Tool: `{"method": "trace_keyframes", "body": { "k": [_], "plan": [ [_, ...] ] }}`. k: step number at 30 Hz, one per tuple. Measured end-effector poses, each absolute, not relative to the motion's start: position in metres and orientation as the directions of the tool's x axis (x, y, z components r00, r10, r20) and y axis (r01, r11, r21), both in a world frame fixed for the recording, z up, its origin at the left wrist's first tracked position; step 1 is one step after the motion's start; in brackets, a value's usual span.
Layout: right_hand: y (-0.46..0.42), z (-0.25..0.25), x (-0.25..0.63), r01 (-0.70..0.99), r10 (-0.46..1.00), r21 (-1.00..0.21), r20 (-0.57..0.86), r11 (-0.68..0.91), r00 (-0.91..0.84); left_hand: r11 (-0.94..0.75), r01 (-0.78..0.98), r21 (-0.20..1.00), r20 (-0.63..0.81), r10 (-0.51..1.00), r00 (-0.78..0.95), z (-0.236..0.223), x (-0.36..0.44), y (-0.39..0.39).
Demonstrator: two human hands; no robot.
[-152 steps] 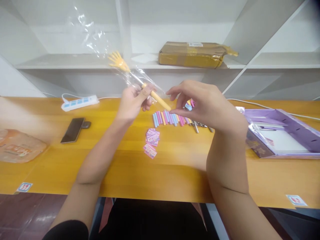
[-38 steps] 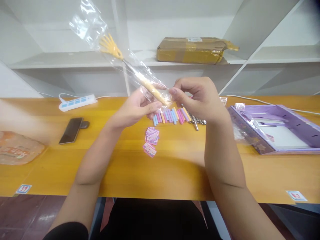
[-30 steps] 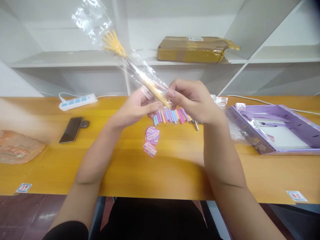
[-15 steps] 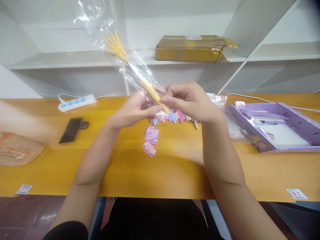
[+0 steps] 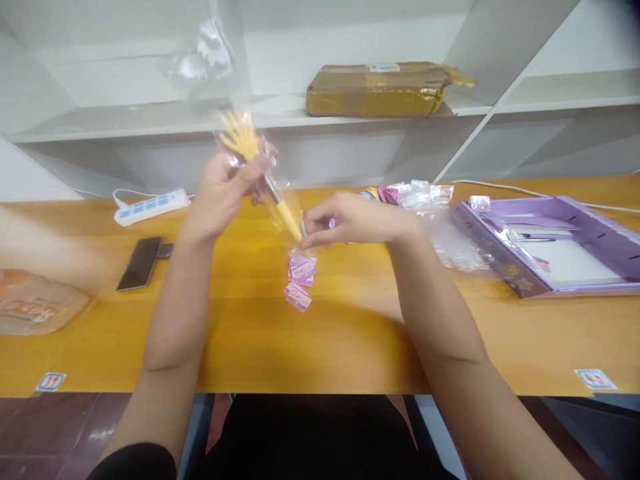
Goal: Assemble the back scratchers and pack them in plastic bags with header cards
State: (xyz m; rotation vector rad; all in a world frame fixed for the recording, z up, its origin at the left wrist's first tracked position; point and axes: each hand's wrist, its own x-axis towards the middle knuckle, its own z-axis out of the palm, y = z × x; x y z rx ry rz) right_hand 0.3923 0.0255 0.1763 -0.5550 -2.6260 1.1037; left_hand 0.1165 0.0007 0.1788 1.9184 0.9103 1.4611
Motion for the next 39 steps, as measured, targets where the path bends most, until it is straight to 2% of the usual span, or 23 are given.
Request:
{"method": "trace_keyframes", "body": {
  "k": [2,5,8,11,16,19,24,27,32,39],
  "plan": [
    [0.025,0.166,0.375,0.309,0.413,-0.672,-0.005,0.673,-0.911,-0.685,0.204,0.699,0.678,0.726,0.113,0.180,0.103,0.007],
    [0.019,0.148,0.344,0.400,0.364,-0.580,-0.185,0.709,-0.913,-0.745,0.239,0.623,0.739,0.661,0.130,0.186,0.090,0.004],
    [0.010,0.130,0.318,0.423,0.289,-0.562,-0.314,0.711,-0.904,-0.670,0.388,0.633,0.642,0.735,0.220,0.195,0.088,-0.015],
    [0.004,0.115,0.302,0.416,0.243,-0.559,-0.359,0.717,-0.901,-0.559,0.534,0.634,0.503,0.823,0.264,0.205,0.095,-0.037],
    [0.004,0.104,0.294,0.445,0.224,-0.509,-0.437,0.737,-0.871,-0.565,0.582,0.585,0.504,0.815,0.285,0.212,0.104,-0.049],
    [0.012,0.112,0.305,0.524,0.307,-0.441,-0.473,0.729,-0.826,-0.567,0.623,0.538,0.512,0.807,0.293,0.212,0.105,-0.050],
    [0.032,0.128,0.330,0.710,0.562,-0.204,-0.483,0.674,-0.672,-0.552,0.680,0.482,0.530,0.802,0.275,0.212,0.105,-0.051],
    [0.039,0.126,0.331,0.756,0.598,-0.107,-0.545,0.646,-0.588,-0.553,0.679,0.483,0.552,0.794,0.254,0.211,0.105,-0.051],
    [0.047,0.113,0.326,0.761,0.560,-0.114,-0.609,0.639,-0.562,-0.591,0.617,0.520,0.589,0.771,0.242,0.211,0.104,-0.053],
    [0.056,0.110,0.336,0.768,0.576,-0.127,-0.588,0.628,-0.569,-0.596,0.571,0.564,0.587,0.776,0.230,0.213,0.104,-0.054]
  ]
}}
